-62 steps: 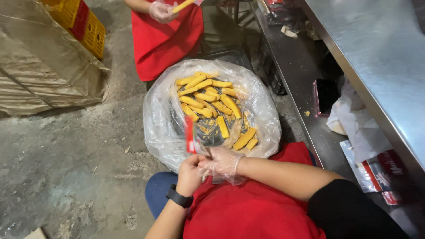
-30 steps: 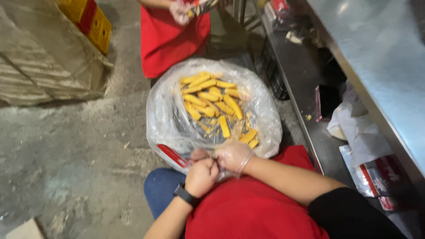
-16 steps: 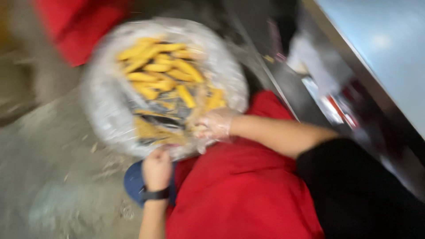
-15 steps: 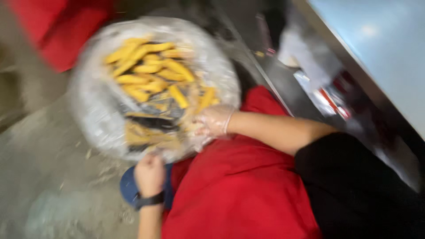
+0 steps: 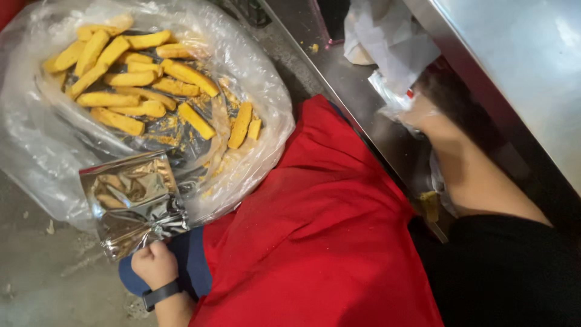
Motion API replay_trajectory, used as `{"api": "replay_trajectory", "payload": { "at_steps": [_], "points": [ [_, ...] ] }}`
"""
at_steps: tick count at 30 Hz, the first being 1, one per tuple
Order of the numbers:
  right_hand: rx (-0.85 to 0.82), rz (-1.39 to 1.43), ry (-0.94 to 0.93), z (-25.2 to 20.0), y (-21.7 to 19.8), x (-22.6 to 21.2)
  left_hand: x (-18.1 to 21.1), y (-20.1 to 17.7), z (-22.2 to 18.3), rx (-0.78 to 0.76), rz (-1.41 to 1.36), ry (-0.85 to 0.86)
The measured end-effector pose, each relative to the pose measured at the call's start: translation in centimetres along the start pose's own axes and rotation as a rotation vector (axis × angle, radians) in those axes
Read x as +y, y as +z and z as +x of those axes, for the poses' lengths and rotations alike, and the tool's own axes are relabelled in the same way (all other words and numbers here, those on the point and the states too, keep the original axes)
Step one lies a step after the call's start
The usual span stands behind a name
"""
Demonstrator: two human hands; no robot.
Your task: The person picks up several food items from a large plastic bin and places them into individual red and white plastic bags.
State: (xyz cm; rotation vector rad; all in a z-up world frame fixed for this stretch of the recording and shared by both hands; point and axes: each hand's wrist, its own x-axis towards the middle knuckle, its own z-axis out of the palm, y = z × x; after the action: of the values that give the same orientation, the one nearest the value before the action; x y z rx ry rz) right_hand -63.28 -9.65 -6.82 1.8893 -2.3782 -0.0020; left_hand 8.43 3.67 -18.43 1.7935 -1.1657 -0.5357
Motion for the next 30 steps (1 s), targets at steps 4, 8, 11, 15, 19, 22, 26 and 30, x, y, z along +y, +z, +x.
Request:
{"api": "replay_trajectory", "payload": {
  "at_steps": [4, 8, 11, 15, 19, 22, 26, 30],
  "points": [
    [-0.155, -0.043, 0.069, 0.3, -7.0, 0.4, 1.1, 0.0, -0.2, -0.044, 0.121, 0.032],
    [-0.315, 0.163, 0.018, 2.0, -7.8, 1.5, 1.0, 0.1, -0.5, -0.017, -0.001, 0.027],
    [-0.233, 0.141, 0.007, 2.6, -3.8, 5.8, 0.0, 0.4, -0.4, 0.016, 0.036, -0.063],
    [0.037, 0.156, 0.066, 3.2, -2.7, 7.2, -1.5, 1.6, -0.5, 0.087, 0.022, -0.093],
    [0.018, 0.013, 0.035, 3.8, -2.6, 7.2, -0.1, 1.4, -0.3, 0.017, 0.171, -0.154],
    [0.168, -0.077, -0.113, 2.3, -3.5, 5.7, 1.7, 1.6, -0.1, 0.036, 0.111, -0.129],
    [-0.046, -0.115, -0.109, -2.3, -13.1, -7.0, 1.8, 1.6, 0.0, 0.067, 0.151, -0.013],
    [-0.063, -0.041, -0.316, -3.7, -20.7, -18.2, -0.6, 2.2, -0.4, 0.13, 0.074, -0.027]
  ]
}}
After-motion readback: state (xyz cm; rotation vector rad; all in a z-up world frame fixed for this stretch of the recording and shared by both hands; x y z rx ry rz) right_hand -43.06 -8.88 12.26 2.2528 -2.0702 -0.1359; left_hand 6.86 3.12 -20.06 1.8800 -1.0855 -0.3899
